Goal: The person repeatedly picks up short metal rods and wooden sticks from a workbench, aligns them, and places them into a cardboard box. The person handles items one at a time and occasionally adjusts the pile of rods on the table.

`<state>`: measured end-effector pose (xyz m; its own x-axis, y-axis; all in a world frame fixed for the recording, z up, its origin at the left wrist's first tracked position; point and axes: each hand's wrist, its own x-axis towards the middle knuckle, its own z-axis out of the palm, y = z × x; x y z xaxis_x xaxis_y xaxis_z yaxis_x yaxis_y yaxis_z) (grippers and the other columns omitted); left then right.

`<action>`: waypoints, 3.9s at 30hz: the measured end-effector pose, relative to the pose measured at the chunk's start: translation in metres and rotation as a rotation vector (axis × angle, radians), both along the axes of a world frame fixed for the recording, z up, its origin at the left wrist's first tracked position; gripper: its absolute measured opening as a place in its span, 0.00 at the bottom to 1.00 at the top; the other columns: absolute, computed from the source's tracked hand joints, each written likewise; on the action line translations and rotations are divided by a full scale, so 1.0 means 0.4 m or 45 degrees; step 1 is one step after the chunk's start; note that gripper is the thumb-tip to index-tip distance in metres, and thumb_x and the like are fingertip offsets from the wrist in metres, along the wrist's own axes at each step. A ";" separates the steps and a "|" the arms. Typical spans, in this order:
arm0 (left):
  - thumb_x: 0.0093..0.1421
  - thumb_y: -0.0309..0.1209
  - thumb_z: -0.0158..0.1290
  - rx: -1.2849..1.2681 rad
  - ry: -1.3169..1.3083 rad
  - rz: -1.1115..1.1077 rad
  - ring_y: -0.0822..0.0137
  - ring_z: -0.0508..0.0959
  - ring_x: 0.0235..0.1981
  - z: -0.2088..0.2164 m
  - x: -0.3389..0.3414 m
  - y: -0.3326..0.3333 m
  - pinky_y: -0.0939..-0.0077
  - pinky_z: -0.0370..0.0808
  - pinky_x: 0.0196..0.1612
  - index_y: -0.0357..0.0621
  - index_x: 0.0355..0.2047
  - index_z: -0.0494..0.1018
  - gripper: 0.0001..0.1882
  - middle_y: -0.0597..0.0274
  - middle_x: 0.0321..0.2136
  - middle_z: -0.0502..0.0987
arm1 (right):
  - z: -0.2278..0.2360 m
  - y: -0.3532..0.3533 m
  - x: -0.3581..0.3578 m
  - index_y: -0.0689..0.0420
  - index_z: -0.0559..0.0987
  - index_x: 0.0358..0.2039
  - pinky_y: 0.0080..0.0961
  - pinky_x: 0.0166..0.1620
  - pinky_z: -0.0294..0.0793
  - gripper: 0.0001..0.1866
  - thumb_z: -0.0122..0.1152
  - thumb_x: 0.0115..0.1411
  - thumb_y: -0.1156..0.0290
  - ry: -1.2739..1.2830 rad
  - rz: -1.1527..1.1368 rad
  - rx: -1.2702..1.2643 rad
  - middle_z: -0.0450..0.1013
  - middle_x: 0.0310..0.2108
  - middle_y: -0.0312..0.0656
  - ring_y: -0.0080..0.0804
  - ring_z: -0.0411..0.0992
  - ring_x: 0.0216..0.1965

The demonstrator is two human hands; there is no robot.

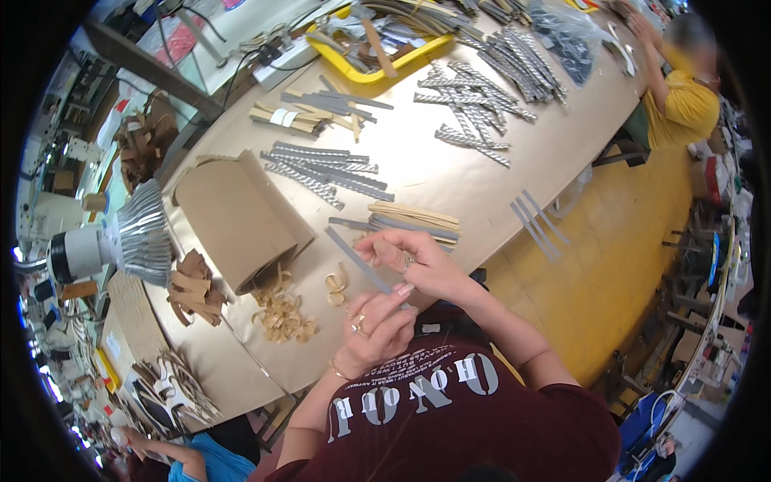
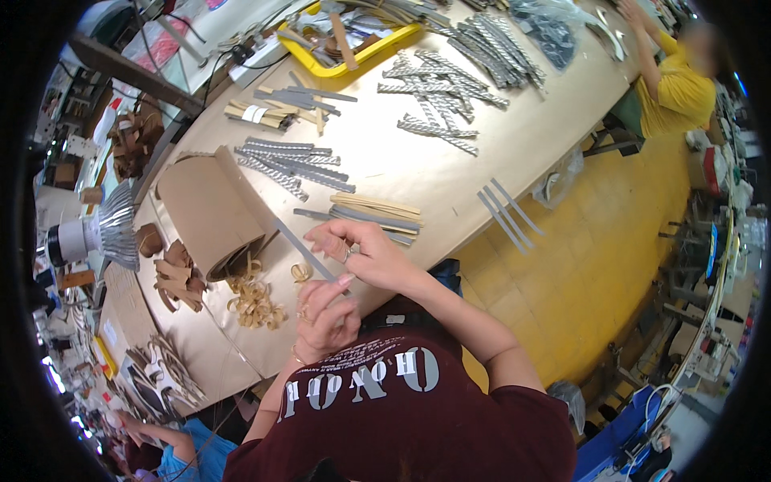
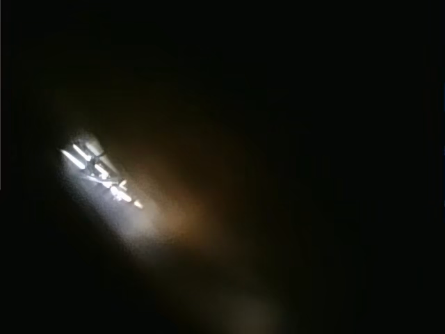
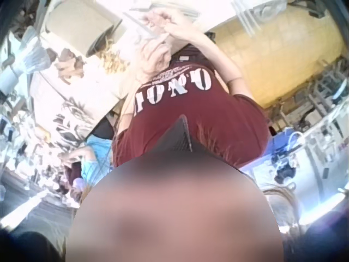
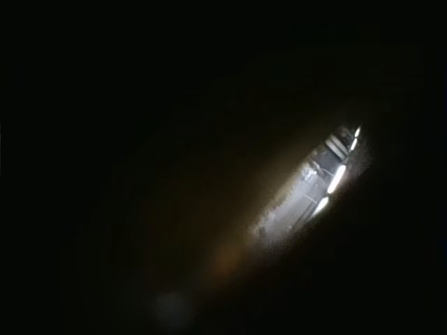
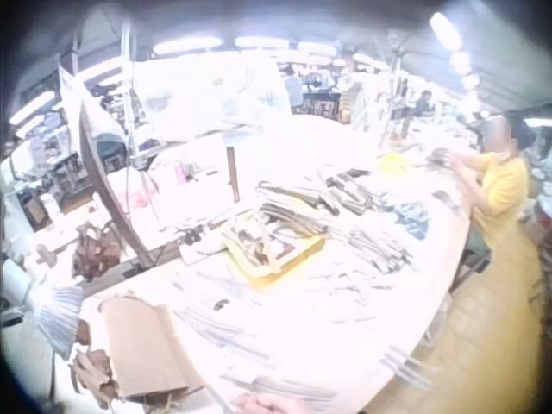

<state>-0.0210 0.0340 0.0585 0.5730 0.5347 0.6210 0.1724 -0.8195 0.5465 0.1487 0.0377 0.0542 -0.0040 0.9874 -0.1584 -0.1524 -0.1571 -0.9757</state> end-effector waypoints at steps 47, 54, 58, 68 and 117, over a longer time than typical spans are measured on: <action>0.58 0.35 0.61 -0.445 0.396 -0.318 0.51 0.75 0.52 -0.155 0.049 -0.045 0.62 0.70 0.55 0.47 0.50 0.76 0.19 0.43 0.65 0.61 | 0.004 -0.176 0.531 0.62 0.82 0.37 0.38 0.43 0.75 0.39 0.63 0.50 0.32 -1.887 -0.581 -1.379 0.80 0.37 0.51 0.48 0.79 0.40; 0.59 0.34 0.59 -0.416 0.277 -0.274 0.52 0.76 0.50 -0.170 0.043 -0.050 0.61 0.72 0.53 0.45 0.46 0.77 0.15 0.47 0.61 0.67 | -0.049 -0.085 0.288 0.57 0.79 0.42 0.42 0.43 0.70 0.17 0.66 0.59 0.58 -1.614 -0.765 -0.068 0.74 0.39 0.44 0.45 0.73 0.43; 0.59 0.32 0.59 -0.406 0.238 -0.249 0.52 0.76 0.49 -0.174 0.042 -0.051 0.61 0.72 0.52 0.44 0.43 0.77 0.12 0.49 0.59 0.69 | -0.067 0.009 0.136 0.57 0.80 0.39 0.36 0.47 0.67 0.16 0.70 0.56 0.60 -1.509 -0.366 0.002 0.74 0.35 0.43 0.40 0.73 0.41; 0.57 0.29 0.59 -0.488 0.159 -0.196 0.52 0.77 0.46 -0.176 0.044 -0.055 0.62 0.73 0.49 0.43 0.41 0.78 0.11 0.51 0.58 0.71 | -0.053 0.033 0.121 0.55 0.80 0.33 0.38 0.53 0.58 0.08 0.65 0.60 0.64 -1.469 -0.211 -0.030 0.73 0.35 0.38 0.36 0.71 0.42; 0.48 0.17 0.62 -0.148 -0.169 0.393 0.63 0.82 0.33 0.082 0.042 0.104 0.72 0.77 0.35 0.41 0.41 0.81 0.18 0.60 0.41 0.81 | 0.187 -0.027 -0.014 0.60 0.81 0.37 0.34 0.49 0.60 0.07 0.64 0.58 0.75 -1.181 -0.229 0.563 0.74 0.36 0.39 0.36 0.71 0.38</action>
